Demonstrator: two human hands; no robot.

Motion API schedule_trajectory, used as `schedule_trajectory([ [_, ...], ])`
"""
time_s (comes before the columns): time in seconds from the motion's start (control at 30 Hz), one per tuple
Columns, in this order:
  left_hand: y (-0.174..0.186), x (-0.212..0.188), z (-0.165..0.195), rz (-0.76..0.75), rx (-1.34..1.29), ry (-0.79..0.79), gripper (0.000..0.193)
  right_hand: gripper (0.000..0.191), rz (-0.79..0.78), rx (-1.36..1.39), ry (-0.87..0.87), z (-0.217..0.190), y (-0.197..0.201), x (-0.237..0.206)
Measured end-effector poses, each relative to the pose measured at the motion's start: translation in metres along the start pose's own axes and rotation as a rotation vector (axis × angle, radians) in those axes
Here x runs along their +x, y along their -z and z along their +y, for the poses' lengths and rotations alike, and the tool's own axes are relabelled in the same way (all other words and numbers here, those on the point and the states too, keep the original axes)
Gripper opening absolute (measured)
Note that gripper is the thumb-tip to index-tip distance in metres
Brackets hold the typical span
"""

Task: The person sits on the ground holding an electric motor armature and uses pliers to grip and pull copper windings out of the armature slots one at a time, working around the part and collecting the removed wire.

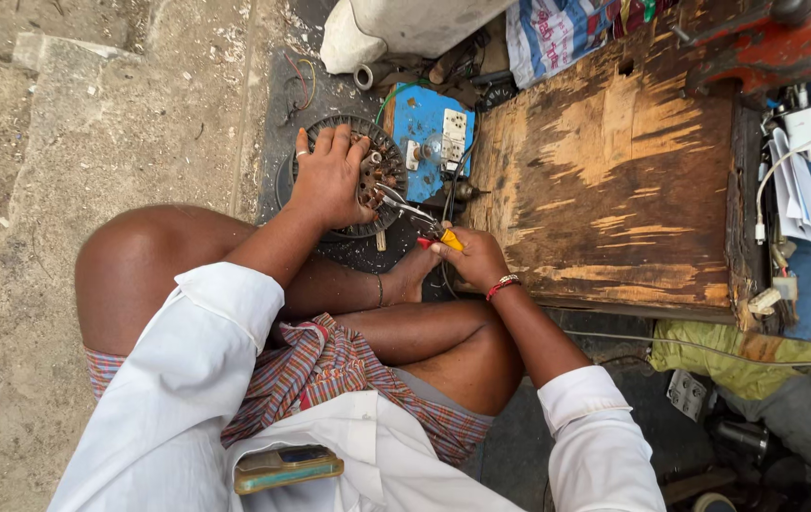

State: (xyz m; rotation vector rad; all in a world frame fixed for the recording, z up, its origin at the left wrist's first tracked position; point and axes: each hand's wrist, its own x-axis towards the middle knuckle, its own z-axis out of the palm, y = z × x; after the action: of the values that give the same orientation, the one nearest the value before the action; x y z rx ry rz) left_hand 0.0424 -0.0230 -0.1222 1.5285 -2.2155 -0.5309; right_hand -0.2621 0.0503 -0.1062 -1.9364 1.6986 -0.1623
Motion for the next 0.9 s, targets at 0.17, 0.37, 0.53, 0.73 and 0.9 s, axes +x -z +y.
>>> schedule_trajectory([
  [0.17, 0.01, -0.001, 0.003, -0.022, -0.017, 0.014, 0.118, 0.032, -0.206, 0.25, -0.059, 0.001, 0.0, 0.008],
  [0.37, 0.013, -0.003, 0.006, -0.013, 0.001, 0.01, 0.118, 0.031, -0.42, 0.361, -0.29, -0.001, 0.001, 0.013],
  [0.53, 0.015, -0.002, 0.005, -0.044, 0.015, 0.023, 0.118, 0.033, -0.357, 0.313, -0.108, -0.007, 0.009, 0.017],
  [0.73, 0.014, -0.002, 0.005, -0.033, 0.016, 0.022, 0.117, 0.037, 0.041, -0.532, 0.086, -0.03, 0.029, 0.0],
  [0.9, 0.012, -0.002, 0.006, -0.038, 0.008, 0.038, 0.118, 0.036, 0.118, -0.516, 0.139, -0.045, 0.028, -0.009],
])
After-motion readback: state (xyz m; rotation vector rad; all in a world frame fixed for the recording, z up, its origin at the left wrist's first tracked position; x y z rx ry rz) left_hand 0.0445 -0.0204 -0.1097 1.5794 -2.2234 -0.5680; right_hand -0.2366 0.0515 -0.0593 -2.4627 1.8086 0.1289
